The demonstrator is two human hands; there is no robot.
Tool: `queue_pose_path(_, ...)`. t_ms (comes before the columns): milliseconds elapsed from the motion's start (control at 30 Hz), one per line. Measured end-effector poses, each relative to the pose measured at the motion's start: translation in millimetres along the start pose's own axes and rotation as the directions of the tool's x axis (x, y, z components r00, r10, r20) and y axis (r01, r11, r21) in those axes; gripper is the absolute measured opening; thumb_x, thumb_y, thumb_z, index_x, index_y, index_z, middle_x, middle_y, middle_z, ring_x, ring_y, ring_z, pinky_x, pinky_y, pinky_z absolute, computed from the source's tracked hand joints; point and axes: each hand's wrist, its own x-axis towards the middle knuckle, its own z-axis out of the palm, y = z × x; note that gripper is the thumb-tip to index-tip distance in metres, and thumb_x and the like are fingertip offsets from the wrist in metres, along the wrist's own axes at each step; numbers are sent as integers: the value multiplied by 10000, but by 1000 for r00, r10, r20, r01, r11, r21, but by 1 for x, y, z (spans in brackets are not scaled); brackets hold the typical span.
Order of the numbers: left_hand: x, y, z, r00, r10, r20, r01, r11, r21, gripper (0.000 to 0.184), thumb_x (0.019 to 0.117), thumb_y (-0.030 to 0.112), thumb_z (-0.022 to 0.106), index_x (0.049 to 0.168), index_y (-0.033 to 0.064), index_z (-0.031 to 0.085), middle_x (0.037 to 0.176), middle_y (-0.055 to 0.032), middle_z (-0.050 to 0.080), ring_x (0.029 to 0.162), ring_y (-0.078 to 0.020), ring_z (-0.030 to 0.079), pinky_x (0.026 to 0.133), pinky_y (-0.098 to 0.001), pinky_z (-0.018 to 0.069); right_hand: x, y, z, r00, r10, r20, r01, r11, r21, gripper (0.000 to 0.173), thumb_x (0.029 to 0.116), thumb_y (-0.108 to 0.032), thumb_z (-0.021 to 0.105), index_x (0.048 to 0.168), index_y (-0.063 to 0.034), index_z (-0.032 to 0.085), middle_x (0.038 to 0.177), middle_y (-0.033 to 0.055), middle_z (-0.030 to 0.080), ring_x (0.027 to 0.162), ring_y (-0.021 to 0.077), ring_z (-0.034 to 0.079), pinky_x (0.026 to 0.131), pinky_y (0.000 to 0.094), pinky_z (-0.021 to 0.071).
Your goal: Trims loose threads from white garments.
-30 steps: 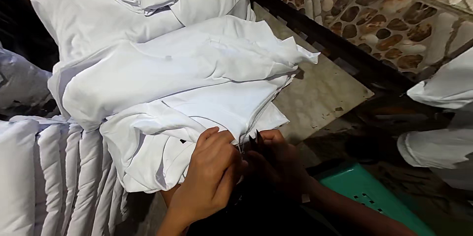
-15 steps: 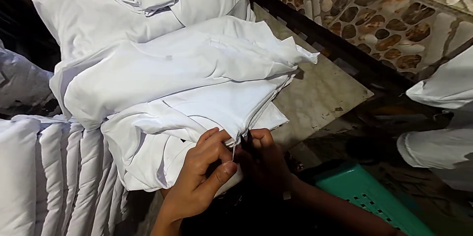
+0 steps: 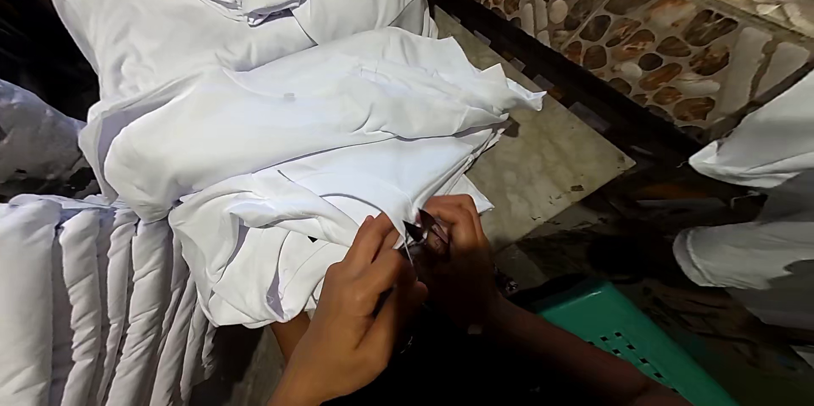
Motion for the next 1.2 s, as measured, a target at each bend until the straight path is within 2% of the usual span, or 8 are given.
queue_pose_path(133, 3, 14, 2, 997, -52, -49, 54, 997, 53, 264, 1065, 239, 484, 912, 28, 525, 1253, -143, 557, 1176, -45, 553, 977, -180, 467, 17, -5, 9, 1000, -11, 14, 7, 975, 224, 199, 895, -129, 670, 931, 64, 700, 944, 133, 724, 815, 27, 653, 736, 105, 501)
queue_pose_path(233, 1, 12, -5, 992, -97, -76, 82, 981, -179, 242, 1069, 274, 513, 938, 88, 598, 1427, -67, 550, 1385, -136, 496, 1131, -323, 455, 26, -8, 2, 942, 277, 187, -334, 773, 539, 98, 908, 18, 575, 903, -7, 670, 817, -82, 659, 645, -132, 522, 586, 50, 442)
queue_pose_path(367, -3, -1, -17, 991, -132, -39, 95, 862, -498, 188, 1034, 318, 583, 981, 187, 705, 1483, -26, 558, 1378, -179, 521, 1117, -343, 464, 21, 3, -11, 990, 75, 121, -85, 993, 83, 156, 876, -108, 650, 975, 10, 674, 968, 100, 669, 756, 55, 598, 636, 157, 482)
queue_pose_path(500, -8, -8, -17, 993, -120, 4, 103, 831, -546, 174, 1027, 297, 598, 961, 174, 702, 1512, -12, 527, 1431, -152, 449, 1160, -332, 405, 18, -1, -32, 972, -136, 190, 193, 925, -328, 385, 991, -362, 538, 924, -12, 685, 694, 103, 645, 531, 184, 556, 486, 306, 392)
queue_pose_path(800, -21, 9, -11, 954, -86, -286, 31, 981, -189, 201, 1013, 358, 620, 907, 215, 713, 1460, -10, 529, 1355, -178, 538, 1036, -357, 559, 47, 2, -27, 972, 23, 233, 6, 993, -120, 379, 920, -394, 663, 919, -20, 720, 623, 31, 581, 514, 106, 496, 476, 284, 390)
queue_pose_path(967, -31, 48, -13, 981, 25, 191, -68, 973, 221, 560, 1074, 463, 419, 820, 54, 706, 962, -106, 723, 927, -148, 677, 810, -252, 522, 93, -10, -3, 897, -102, 430, 25, 983, 179, 72, 882, -114, 682, 839, -59, 665, 640, -8, 582, 520, 46, 499, 466, 228, 392)
queue_pose_path(1067, -34, 42, -20, 999, 28, 22, -34, 949, 312, 582, 1077, 493, 379, 824, 49, 659, 976, -90, 717, 950, -108, 678, 830, -221, 546, 137, -21, 0, 946, -216, 243, 119, 926, 359, 153, 996, -83, 573, 882, -15, 648, 794, -20, 679, 636, -77, 506, 576, 119, 398)
queue_pose_path(1200, -40, 35, -30, 971, 114, -211, -48, 954, 295, 437, 1104, 331, 413, 783, 63, 542, 920, -32, 689, 898, -28, 665, 780, -145, 539, 137, -1, -12, 598, -519, 611, 290, 851, 439, 188, 902, -195, 710, 996, -35, 743, 835, 7, 703, 700, 46, 629, 617, 231, 525)
